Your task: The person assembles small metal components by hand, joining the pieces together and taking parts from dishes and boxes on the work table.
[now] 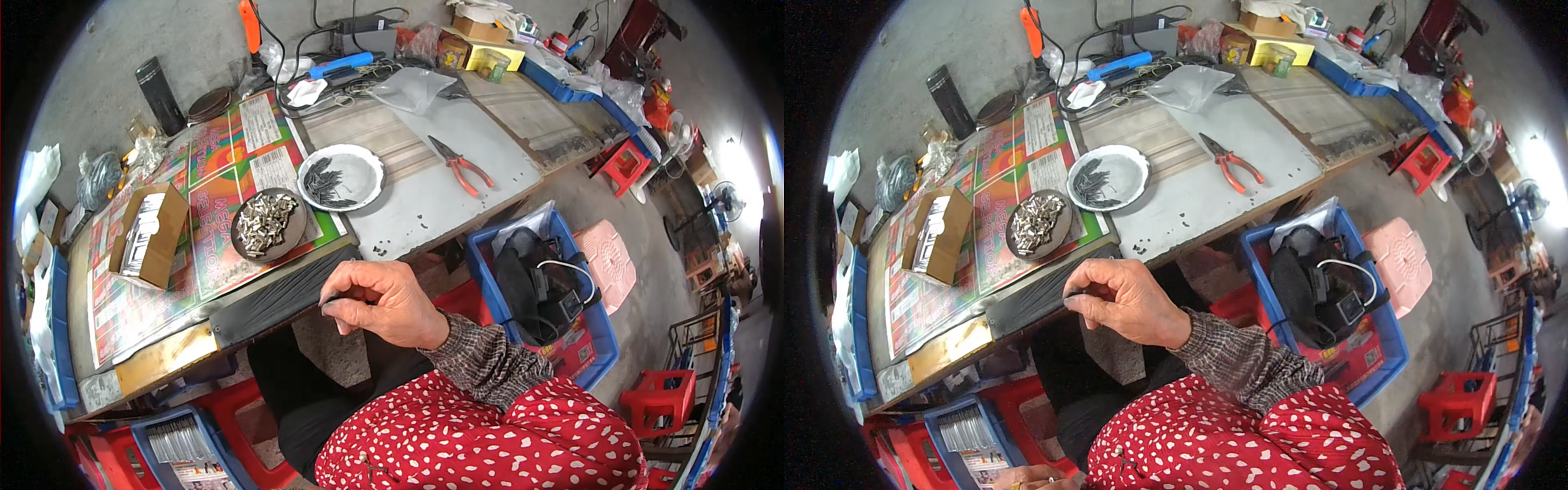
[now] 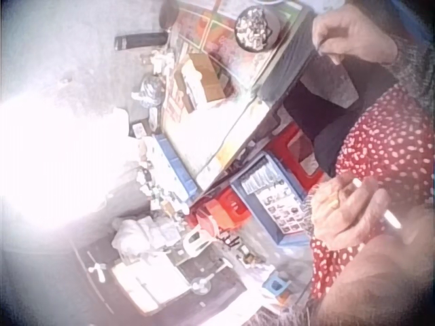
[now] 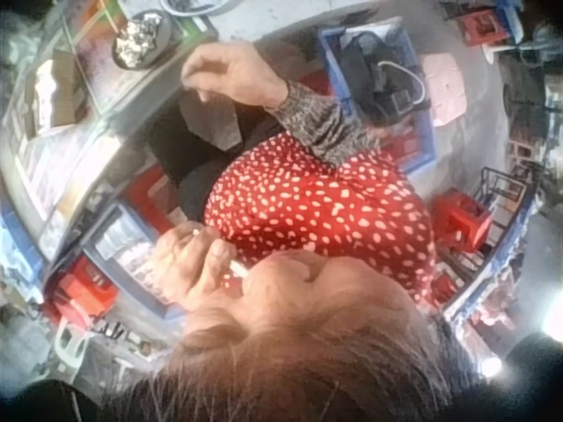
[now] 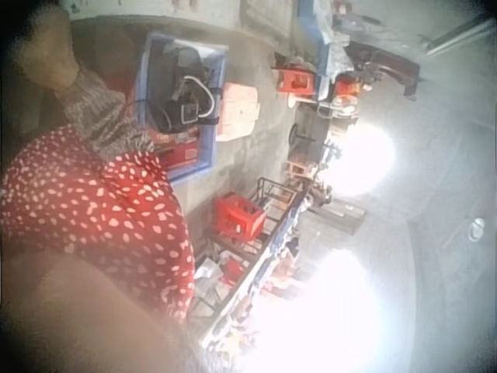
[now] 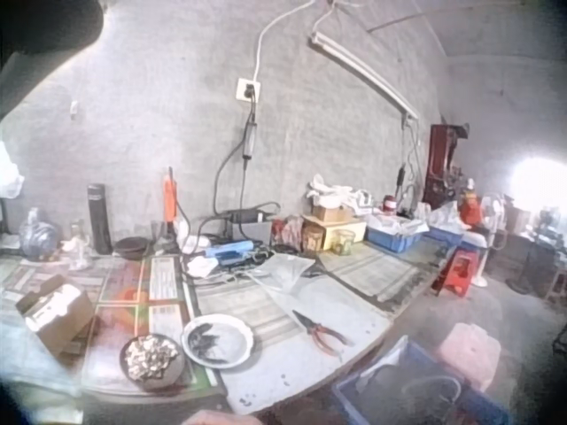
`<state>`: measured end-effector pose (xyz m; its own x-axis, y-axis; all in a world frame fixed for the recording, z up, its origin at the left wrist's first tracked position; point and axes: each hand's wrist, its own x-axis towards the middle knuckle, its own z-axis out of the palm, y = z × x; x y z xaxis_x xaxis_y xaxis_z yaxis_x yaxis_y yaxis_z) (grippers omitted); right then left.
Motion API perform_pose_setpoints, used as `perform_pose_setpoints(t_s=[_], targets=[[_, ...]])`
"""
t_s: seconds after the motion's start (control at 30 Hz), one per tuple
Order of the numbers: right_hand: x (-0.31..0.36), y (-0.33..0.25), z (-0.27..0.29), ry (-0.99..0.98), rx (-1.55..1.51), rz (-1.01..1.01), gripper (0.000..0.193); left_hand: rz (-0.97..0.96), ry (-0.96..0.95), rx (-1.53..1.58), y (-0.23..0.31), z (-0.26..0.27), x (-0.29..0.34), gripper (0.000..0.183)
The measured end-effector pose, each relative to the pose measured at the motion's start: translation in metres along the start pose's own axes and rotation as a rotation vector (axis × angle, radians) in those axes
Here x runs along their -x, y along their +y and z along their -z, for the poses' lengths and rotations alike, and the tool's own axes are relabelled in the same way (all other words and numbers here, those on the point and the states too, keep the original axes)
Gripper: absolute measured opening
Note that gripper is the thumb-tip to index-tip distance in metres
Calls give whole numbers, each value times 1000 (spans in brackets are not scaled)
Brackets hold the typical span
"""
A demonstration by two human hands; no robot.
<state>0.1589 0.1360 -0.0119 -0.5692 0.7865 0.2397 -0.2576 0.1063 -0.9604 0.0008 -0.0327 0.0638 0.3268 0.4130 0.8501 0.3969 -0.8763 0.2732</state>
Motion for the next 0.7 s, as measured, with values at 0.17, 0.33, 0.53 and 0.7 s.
perform_pose_setpoints(t_s=[0.17, 0.33, 0.53, 0.7], targets=[[0, 1, 0, 3, -6, -7, 7, 20, -42, -7, 1, 3, -1, 24], [-1, 2, 0, -6, 4, -14, 7, 25, -60, 3, 0, 3, -3, 26], [0, 2, 0, -7, -4, 6, 8, 29, -52, 24, 0, 5, -1, 26], [0, 4, -3, 21, -10, 47, 7, 32, -44, 47, 0, 2, 0, 24]])
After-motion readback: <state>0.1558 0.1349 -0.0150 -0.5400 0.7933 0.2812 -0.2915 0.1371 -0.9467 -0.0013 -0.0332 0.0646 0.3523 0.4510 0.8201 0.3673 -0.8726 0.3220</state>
